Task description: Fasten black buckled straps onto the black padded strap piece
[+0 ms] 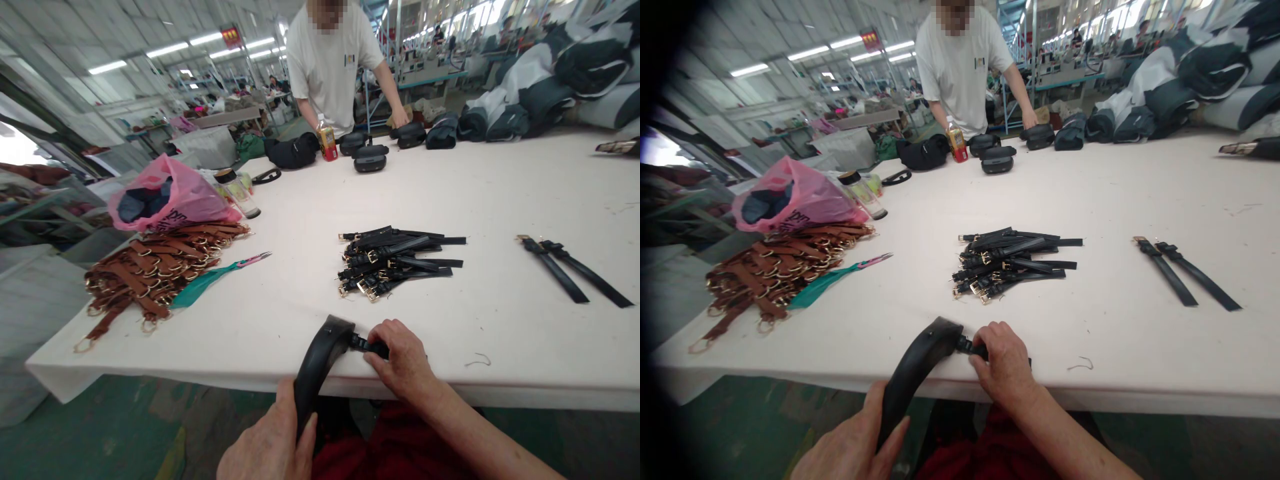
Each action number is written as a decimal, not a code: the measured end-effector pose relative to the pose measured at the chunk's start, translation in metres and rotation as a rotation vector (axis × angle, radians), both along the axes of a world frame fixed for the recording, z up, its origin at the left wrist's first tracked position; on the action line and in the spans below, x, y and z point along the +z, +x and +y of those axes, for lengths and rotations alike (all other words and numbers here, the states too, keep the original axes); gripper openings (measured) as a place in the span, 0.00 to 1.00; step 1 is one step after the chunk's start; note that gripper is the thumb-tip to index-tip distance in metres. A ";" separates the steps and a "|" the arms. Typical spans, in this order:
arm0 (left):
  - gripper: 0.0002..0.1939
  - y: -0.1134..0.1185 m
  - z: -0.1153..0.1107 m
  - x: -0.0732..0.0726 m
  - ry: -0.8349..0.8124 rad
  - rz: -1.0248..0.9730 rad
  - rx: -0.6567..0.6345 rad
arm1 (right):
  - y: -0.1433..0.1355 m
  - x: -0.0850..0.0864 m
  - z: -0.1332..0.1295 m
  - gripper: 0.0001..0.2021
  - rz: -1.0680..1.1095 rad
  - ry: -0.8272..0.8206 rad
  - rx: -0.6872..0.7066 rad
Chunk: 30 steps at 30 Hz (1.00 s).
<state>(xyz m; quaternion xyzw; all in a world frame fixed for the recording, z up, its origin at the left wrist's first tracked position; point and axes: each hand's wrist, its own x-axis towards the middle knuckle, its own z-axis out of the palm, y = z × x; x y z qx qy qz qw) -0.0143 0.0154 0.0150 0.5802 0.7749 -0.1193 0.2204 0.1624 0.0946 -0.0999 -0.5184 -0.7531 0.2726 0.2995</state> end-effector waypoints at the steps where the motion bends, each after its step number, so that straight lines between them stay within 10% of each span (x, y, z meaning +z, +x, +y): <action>1: 0.17 -0.001 0.000 -0.001 0.007 -0.003 -0.002 | 0.001 0.000 0.000 0.08 0.004 -0.002 0.003; 17: 0.22 -0.025 0.004 -0.013 0.232 -0.737 0.087 | 0.011 -0.001 0.000 0.11 0.089 0.055 0.117; 30: 0.41 -0.038 -0.012 -0.028 -0.085 -1.257 0.440 | 0.011 -0.005 -0.003 0.10 0.100 0.084 0.102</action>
